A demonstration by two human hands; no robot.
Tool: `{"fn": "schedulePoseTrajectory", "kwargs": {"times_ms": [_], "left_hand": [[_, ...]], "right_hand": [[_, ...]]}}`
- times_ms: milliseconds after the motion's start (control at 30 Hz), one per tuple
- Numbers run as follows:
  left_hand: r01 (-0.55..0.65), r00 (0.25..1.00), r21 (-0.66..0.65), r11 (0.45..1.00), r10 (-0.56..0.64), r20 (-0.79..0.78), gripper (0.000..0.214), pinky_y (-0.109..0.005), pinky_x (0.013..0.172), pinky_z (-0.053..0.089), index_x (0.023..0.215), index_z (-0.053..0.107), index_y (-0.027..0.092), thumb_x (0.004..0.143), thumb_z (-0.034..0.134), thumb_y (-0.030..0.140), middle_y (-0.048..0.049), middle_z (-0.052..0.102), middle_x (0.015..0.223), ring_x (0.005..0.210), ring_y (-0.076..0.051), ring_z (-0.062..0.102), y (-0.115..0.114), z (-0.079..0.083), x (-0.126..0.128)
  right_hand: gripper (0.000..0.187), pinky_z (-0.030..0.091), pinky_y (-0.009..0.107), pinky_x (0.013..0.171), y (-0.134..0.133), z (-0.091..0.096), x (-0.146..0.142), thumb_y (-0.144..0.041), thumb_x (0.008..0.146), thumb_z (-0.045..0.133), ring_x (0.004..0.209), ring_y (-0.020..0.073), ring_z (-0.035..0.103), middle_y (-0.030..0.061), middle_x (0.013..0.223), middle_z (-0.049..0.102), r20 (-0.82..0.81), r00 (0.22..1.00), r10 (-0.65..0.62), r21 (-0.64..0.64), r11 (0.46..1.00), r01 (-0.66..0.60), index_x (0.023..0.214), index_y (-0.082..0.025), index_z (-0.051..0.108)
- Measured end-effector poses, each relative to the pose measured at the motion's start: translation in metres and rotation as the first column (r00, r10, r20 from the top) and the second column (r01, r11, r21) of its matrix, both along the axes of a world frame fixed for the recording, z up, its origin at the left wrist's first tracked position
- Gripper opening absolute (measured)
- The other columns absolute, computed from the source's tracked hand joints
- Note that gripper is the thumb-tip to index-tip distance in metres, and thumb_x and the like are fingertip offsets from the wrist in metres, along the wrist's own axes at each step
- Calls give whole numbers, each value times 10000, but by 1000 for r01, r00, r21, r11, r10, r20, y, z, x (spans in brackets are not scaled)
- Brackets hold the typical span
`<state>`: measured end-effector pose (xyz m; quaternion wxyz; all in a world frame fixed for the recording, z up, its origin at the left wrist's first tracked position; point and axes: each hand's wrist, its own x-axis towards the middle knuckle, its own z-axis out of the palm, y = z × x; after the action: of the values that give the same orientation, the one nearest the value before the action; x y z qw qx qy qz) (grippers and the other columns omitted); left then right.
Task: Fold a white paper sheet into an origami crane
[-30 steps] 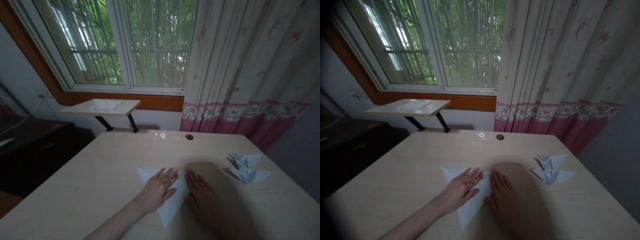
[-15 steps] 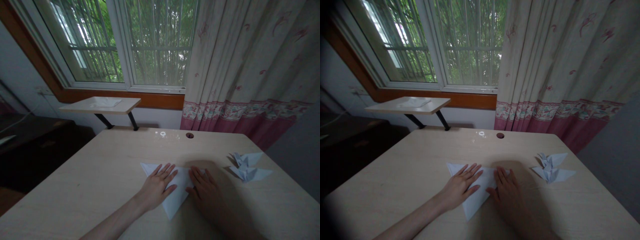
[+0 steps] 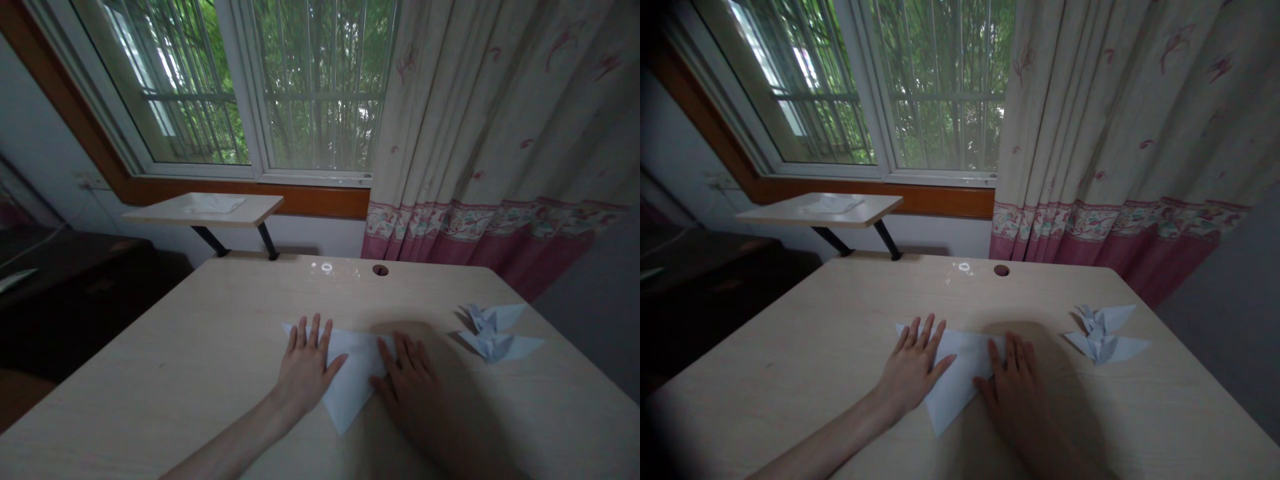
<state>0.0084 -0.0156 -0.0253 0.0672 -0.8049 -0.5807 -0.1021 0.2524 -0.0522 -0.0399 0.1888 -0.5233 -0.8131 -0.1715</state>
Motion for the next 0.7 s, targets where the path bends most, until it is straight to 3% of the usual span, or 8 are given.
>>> {"fn": "schedulePoseTrajectory", "kwargs": {"times_ms": [233, 400, 700], "left_hand": [[-53, 998, 87, 995, 49, 49, 626, -789, 1039, 213, 1483, 478, 329, 949, 490, 655, -170, 451, 1530, 1365, -546, 375, -1, -3, -4], [-69, 997, 62, 996, 67, 23, 626, -817, 1001, 217, 1469, 498, 337, 934, 513, 662, -182, 452, 1525, 1347, -581, 372, 0, 2, -5], [-88, 996, -22, 996, 88, 1, 651, -835, 1010, 187, 1497, 435, 381, 931, 478, 698, -142, 357, 1594, 1405, -582, 273, 0, 6, -6]], "right_hand": [[494, 378, 751, 1007, -2, -2, 2, -437, 966, 492, 1264, 471, 551, 230, 1332, 635, 20, 999, -26, -10, 1000, 26, 1371, -177, 604], [501, 327, 802, 997, -2, -2, 2, -430, 961, 495, 1270, 491, 536, 247, 1317, 640, 46, 998, -35, -36, 999, 36, 1382, -177, 596], [489, 304, 790, 1020, -3, 5, 1, -357, 965, 443, 1324, 462, 497, 222, 1364, 615, 129, 989, -69, -85, 993, 81, 1402, -185, 579]]}}
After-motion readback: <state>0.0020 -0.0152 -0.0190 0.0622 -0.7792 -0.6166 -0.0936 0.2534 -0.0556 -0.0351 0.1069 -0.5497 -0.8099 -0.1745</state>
